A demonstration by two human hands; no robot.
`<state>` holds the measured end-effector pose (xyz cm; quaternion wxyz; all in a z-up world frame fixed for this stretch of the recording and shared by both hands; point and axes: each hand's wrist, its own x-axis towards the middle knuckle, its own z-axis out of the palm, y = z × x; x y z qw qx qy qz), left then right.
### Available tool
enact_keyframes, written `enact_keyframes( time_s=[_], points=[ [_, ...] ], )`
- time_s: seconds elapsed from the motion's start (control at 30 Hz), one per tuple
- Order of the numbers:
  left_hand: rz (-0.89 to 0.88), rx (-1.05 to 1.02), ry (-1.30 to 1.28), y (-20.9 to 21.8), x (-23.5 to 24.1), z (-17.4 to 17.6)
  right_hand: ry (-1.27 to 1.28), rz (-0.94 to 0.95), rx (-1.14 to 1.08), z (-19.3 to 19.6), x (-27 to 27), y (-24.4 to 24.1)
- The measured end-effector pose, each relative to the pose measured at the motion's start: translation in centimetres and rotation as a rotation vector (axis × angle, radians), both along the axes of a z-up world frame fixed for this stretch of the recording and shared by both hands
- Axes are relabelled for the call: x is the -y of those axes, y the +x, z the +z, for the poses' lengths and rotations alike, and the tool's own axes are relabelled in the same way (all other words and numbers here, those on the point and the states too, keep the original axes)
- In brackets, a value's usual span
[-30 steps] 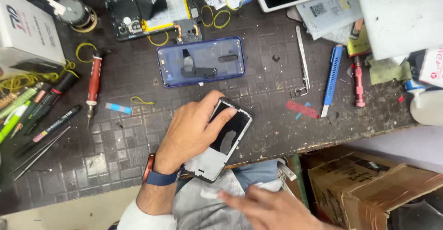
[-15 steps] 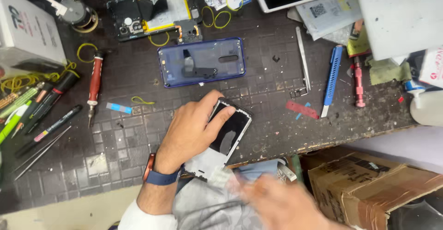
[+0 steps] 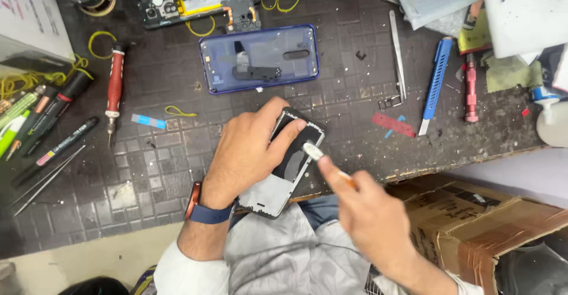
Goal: The person scrapes adhesive residue from the back of a smartphone screen assembly using a metal spudger, then brushes the surface with a toothbrush. The person holds the screen with the left hand and uses the tools with the right hand throughout the clip.
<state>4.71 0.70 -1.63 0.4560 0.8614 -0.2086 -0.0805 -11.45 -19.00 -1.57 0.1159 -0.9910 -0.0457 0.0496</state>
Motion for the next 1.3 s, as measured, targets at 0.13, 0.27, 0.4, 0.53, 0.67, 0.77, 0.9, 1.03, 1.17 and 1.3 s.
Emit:
enact_keyframes(
  time_s=[0.13, 0.27, 0.4, 0.53, 0.67, 0.77, 0.9, 1.03, 1.17, 1.3],
  points=[
    [0.034, 0.021, 0.065, -0.1, 0.2, 0.3, 0.182, 0.183, -0.214, 1.9, -1.0, -0.7],
    [0.062, 0.058, 0.053, 0.0, 0.5, 0.1, 0.301, 0.157, -0.137, 2.6, -0.3, -1.5],
    [0.094, 0.054, 0.025, -0.1, 0.8, 0.1, 0.129, -0.090, 0.059, 1.4, -0.3, 0.0],
    [0.159, -0.082, 0.071, 0.2, 1.0, 0.5, 0.121, -0.134, 0.043, 2.1, -1.6, 0.9],
    [0.237, -0.118, 0.063, 0.0, 1.3, 0.8, 0.125, -0.174, -0.027, 2.6, -2.1, 0.7],
    [0.353, -0.205, 0.051, -0.5, 1.6, 1.3, 0.126, -0.204, -0.065, 2.5, -2.0, 0.2],
    [0.491, -0.232, 0.009, -1.7, 1.3, 1.7, 0.150, -0.200, 0.005, 2.4, -2.0, -1.0],
    [0.562, -0.280, 0.021, -2.8, 1.3, 2.1, 0.044, -0.223, -0.068, 2.1, -2.5, -2.1],
    [0.548, -0.290, 0.028, -3.1, 1.5, 2.3, -0.005, -0.261, -0.069, 2.2, -3.0, -1.6],
    [0.527, -0.278, 0.019, -3.0, 1.5, 2.4, 0.037, -0.237, -0.005, 2.9, -3.8, 0.8]
  ],
)
